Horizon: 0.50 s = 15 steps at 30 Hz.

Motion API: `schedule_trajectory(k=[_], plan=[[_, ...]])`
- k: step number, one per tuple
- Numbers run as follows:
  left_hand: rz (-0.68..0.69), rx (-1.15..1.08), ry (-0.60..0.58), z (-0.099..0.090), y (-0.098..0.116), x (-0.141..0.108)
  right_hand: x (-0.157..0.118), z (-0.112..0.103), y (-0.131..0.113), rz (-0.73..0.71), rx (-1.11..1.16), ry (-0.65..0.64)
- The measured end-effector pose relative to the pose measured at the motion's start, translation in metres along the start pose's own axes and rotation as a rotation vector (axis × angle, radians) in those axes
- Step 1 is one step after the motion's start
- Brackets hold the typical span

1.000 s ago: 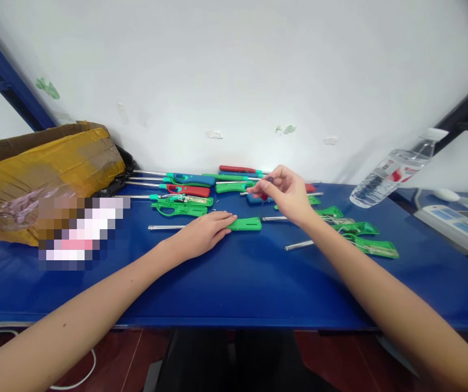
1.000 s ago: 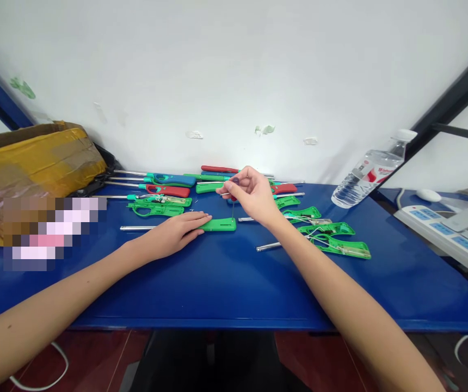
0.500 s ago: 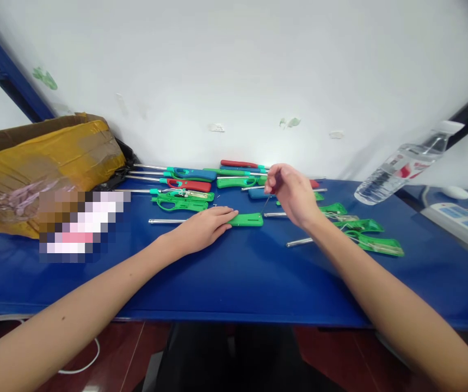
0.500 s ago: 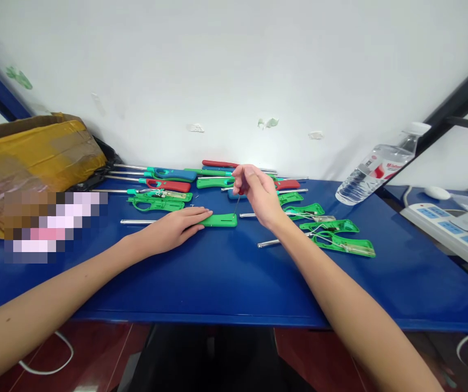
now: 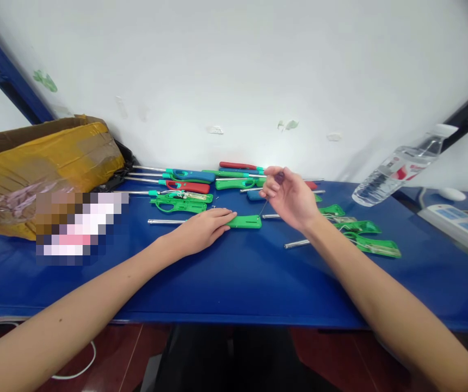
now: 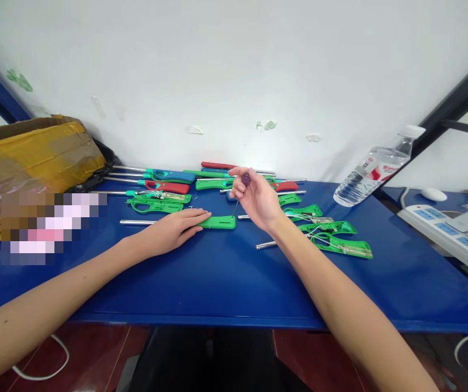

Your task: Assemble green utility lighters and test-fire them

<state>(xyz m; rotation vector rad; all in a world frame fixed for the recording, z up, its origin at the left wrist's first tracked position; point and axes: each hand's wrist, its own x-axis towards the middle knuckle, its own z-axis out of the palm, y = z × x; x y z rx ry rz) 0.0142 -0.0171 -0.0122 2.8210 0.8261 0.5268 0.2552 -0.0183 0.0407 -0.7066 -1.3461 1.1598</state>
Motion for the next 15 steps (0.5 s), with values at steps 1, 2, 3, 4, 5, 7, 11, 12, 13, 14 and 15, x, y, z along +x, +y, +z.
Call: schedule_trajectory(k=[1,2,3,4,5,7,11,12,13,14,15], plan=[[0.001,0.006,-0.002,0.0000,-0.0001,-0.0001,-0.0003,0.0000,0.0002,0.003,-0.009,0.009],[0.002,0.013,-0.001,0.0000,-0.0002,-0.0001,-0.0007,0.0003,0.0005,0.006,-0.009,0.019],[0.004,0.020,0.001,0.0002,-0.0005,-0.0003,-0.0013,0.0008,0.0010,0.008,-0.002,0.026],[0.006,0.024,0.005,0.0005,-0.0007,-0.0004,-0.0019,0.0014,0.0015,0.008,0.010,0.030],[0.009,0.026,0.008,0.0008,-0.0009,-0.0004,-0.0025,0.0022,0.0019,0.008,0.022,0.028],[0.013,0.024,0.014,0.0013,-0.0011,-0.0003,-0.0036,0.0042,0.0020,0.011,0.051,0.012],[0.014,0.025,0.014,0.0013,-0.0004,0.0001,-0.0040,0.0072,-0.0011,0.042,0.185,-0.033],[0.014,0.026,0.012,0.0012,-0.0003,0.0001,-0.0037,0.0073,-0.0020,0.056,0.218,-0.043],[0.015,0.027,0.010,0.0011,-0.0003,0.0000,-0.0033,0.0071,-0.0026,0.069,0.240,-0.052],[0.017,0.028,0.009,0.0012,-0.0004,-0.0002,-0.0029,0.0067,-0.0028,0.078,0.252,-0.056],[0.018,0.028,0.009,0.0012,-0.0006,-0.0005,-0.0025,0.0061,-0.0026,0.081,0.254,-0.056]])
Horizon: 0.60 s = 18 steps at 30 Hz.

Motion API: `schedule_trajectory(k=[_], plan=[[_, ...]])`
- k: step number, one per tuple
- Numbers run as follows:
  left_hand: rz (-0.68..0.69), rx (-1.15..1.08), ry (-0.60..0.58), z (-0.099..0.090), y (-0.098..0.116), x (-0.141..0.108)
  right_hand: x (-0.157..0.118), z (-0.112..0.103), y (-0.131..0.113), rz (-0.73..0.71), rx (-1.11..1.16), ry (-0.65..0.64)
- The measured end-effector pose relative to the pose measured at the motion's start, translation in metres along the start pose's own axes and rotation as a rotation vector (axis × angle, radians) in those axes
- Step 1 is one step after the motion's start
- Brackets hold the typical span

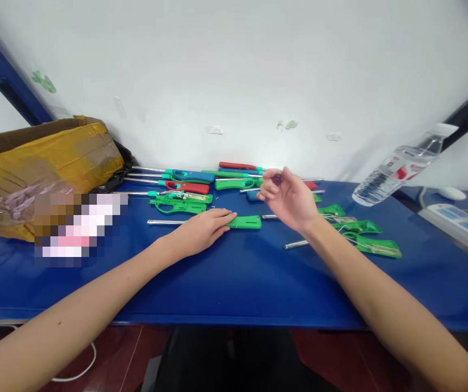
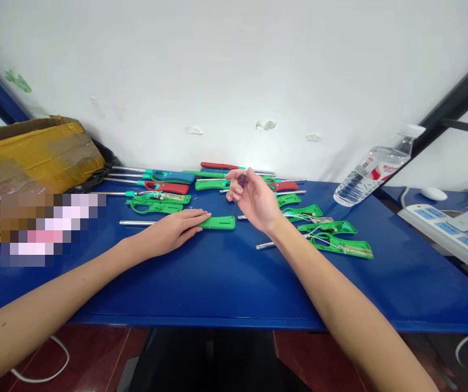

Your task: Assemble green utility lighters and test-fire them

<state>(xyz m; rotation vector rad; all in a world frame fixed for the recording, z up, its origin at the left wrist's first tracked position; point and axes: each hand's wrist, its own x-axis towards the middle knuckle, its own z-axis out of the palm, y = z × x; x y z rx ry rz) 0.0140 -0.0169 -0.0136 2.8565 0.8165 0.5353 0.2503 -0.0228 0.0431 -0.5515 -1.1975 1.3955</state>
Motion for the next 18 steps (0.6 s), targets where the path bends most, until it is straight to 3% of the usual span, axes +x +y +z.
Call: schedule_trajectory(k=[8,18], plan=[[0.012,0.020,0.012,0.0000,0.0005,0.0003,-0.0015,0.0007,0.0048,-0.061,-0.060,0.074],[0.014,0.004,0.016,0.0007,-0.0001,0.0003,0.0009,0.0019,-0.0011,0.041,-0.004,0.053]])
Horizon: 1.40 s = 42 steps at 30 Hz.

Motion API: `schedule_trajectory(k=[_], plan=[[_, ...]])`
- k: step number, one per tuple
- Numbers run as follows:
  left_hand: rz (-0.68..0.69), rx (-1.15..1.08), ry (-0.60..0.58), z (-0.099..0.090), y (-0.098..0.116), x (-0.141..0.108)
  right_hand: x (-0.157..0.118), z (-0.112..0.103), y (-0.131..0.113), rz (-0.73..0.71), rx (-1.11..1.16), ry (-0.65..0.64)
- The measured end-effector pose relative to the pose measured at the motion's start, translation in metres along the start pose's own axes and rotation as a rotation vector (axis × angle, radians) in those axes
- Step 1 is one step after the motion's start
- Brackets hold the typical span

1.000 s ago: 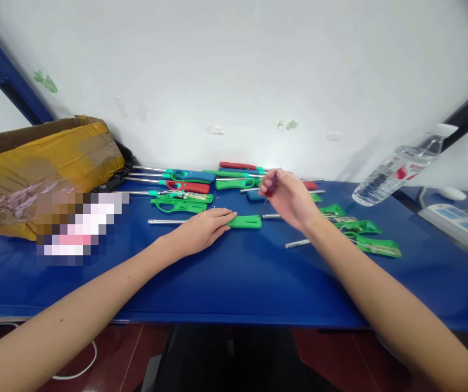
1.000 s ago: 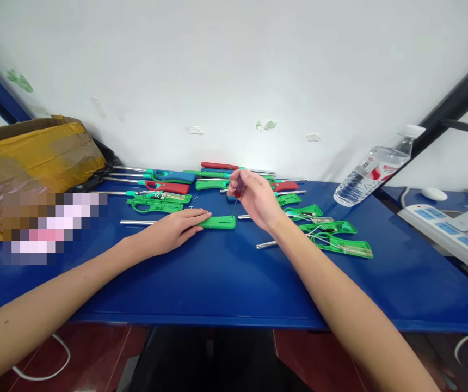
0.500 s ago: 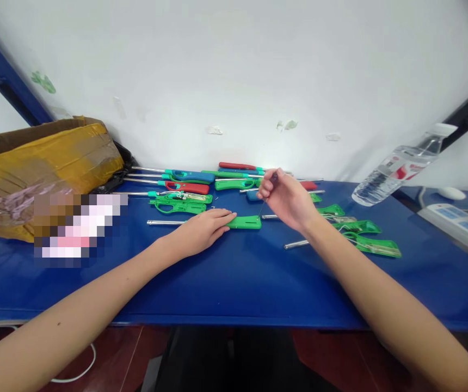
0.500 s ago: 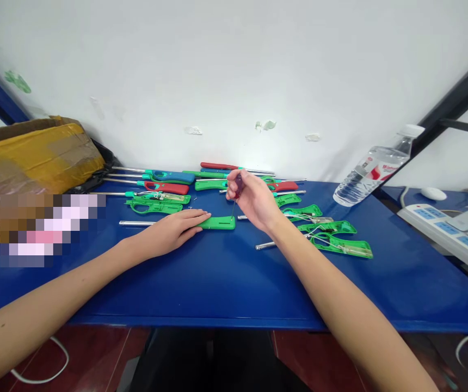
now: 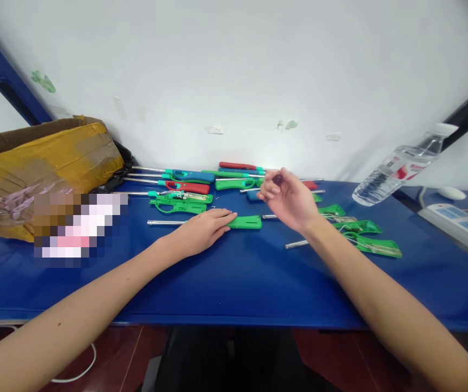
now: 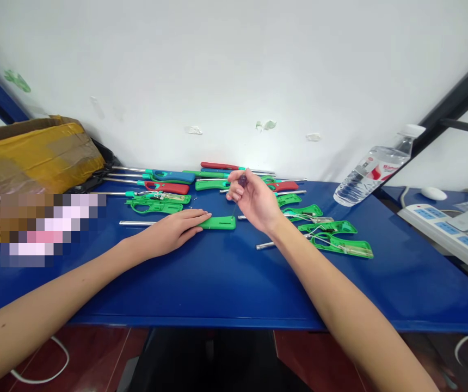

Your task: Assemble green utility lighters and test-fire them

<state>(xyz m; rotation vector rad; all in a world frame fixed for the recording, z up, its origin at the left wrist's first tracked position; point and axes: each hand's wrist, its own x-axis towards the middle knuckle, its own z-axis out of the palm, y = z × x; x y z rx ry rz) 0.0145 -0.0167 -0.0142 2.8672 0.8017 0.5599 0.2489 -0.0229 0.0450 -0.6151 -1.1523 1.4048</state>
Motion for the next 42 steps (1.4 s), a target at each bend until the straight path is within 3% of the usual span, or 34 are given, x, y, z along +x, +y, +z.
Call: schedule_trajectory(k=[6,18,24,35,42], plan=[[0.000,-0.001,0.001,-0.0007,0.0007,0.0005,-0.0008,-0.0038,0.0062,-0.063,-0.049,0.012],[-0.004,0.005,-0.013,-0.0008,0.0010,0.0004,-0.0025,0.0018,-0.0010,0.005,0.039,-0.040],[-0.010,-0.005,-0.017,-0.0020,0.0017,0.0007,-0.0020,-0.0034,0.0050,-0.049,-0.088,0.042],[-0.010,-0.019,-0.008,-0.0013,0.0015,0.0005,-0.0024,0.0010,-0.0022,0.030,-0.012,0.024],[-0.005,-0.016,-0.008,-0.0016,0.0017,0.0004,0.0007,-0.0048,0.0052,-0.027,-0.058,0.057]])
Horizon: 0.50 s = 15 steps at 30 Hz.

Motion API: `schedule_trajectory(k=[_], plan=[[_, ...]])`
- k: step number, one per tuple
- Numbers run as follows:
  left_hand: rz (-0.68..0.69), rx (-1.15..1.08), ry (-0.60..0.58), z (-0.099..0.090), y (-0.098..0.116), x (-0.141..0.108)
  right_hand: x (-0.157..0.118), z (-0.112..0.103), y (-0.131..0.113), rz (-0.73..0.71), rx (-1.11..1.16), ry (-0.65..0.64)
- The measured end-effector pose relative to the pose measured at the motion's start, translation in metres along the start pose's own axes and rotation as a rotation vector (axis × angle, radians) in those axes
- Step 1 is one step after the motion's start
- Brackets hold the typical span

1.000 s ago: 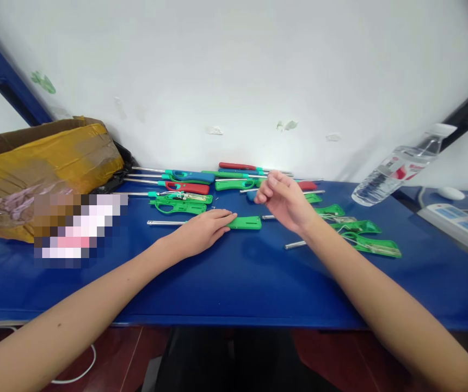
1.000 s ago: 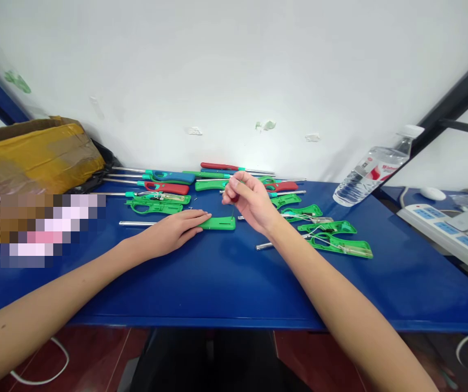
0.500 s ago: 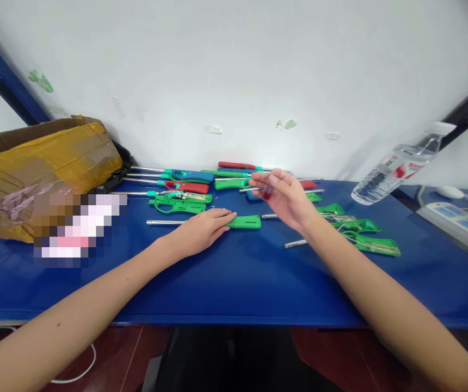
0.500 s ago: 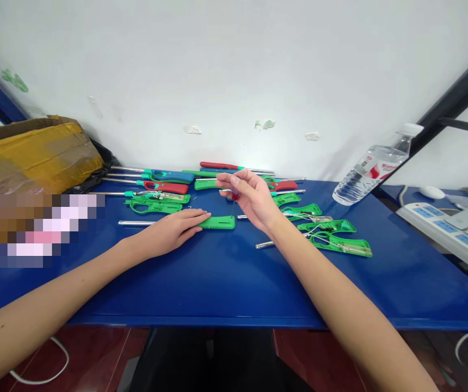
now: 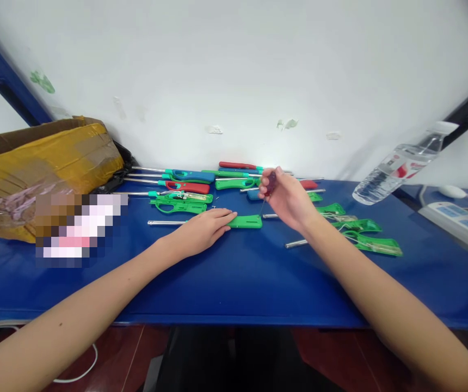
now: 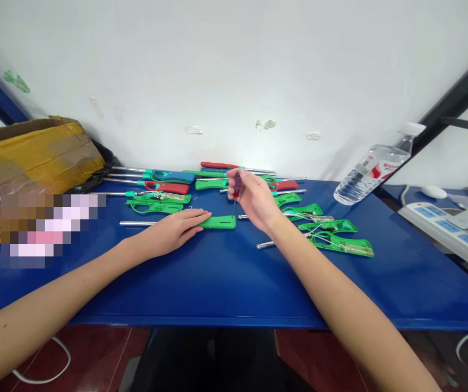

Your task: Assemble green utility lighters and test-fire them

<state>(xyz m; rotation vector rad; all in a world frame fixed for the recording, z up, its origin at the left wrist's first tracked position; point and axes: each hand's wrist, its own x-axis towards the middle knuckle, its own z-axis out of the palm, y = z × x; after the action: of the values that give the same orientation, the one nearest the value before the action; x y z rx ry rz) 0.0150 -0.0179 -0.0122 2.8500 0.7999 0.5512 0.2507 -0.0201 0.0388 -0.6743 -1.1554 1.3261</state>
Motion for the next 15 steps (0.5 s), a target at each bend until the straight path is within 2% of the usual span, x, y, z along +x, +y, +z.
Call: schedule_trajectory(k=[4,11,15], plan=[[-0.001,0.005,-0.001,0.0002,-0.0006,-0.0002,-0.0020,-0.0002,0.0005,-0.043,-0.019,0.050],[0.000,0.009,0.007,0.0011,-0.0003,-0.0004,-0.0049,0.0053,-0.0036,0.026,0.103,-0.050],[0.003,0.001,0.010,0.0015,-0.0009,-0.0008,-0.0030,0.0067,-0.0069,0.063,0.043,-0.032]])
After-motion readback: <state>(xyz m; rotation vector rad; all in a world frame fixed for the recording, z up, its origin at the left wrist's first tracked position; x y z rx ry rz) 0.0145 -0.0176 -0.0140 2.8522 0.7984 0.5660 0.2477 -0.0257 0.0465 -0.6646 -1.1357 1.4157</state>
